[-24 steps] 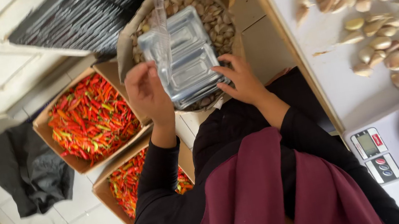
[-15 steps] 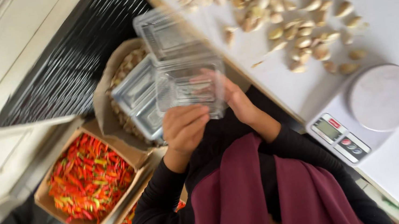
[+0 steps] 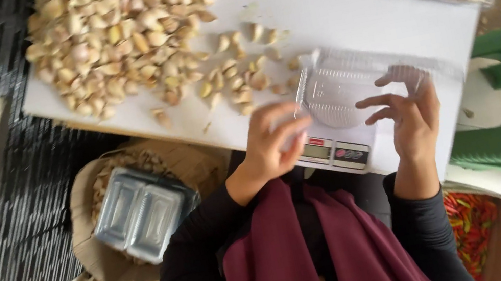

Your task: Picking up garlic cloves from a pile and weighing them into plastic containers on a digital scale.

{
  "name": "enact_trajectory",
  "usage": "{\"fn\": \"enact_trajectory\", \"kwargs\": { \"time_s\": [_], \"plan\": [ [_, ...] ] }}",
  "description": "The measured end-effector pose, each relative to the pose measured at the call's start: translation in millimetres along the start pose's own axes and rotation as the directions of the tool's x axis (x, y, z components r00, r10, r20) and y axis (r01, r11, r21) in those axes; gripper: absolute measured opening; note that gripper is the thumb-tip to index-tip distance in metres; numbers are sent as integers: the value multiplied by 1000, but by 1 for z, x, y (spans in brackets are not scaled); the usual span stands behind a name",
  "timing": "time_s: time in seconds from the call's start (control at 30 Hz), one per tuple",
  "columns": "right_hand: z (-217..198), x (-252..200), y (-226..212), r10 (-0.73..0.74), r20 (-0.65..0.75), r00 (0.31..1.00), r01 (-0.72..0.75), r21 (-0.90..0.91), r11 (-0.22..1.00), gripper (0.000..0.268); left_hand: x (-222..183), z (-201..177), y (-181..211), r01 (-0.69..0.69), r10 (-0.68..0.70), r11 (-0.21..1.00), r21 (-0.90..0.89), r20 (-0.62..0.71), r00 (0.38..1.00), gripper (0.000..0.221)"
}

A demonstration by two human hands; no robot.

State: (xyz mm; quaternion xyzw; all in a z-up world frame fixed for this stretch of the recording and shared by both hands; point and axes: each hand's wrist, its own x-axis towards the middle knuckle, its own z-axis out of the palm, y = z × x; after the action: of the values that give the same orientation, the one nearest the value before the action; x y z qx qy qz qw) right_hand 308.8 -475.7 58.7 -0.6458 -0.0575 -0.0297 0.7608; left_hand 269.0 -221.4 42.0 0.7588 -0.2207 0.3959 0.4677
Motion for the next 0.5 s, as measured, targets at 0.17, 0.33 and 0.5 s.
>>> {"fn": "enact_trajectory", "kwargs": {
  "time_s": [0.17, 0.33, 0.5],
  "plan": [
    [-27, 17, 17, 82, -88, 993, -95, -148, 984, 40, 13, 38, -11, 300, -272, 938, -175, 165, 948, 40],
    [-45, 25, 50, 35, -127, 991, -63, -228, 972, 38, 6, 47, -16, 327, -296, 928, -176, 182, 938, 36],
    [-34, 25, 35, 95, -206, 974, -103, -25, 994, 38, 1, 48, -20, 430, -385, 871, -238, 213, 898, 43]
  ]
}}
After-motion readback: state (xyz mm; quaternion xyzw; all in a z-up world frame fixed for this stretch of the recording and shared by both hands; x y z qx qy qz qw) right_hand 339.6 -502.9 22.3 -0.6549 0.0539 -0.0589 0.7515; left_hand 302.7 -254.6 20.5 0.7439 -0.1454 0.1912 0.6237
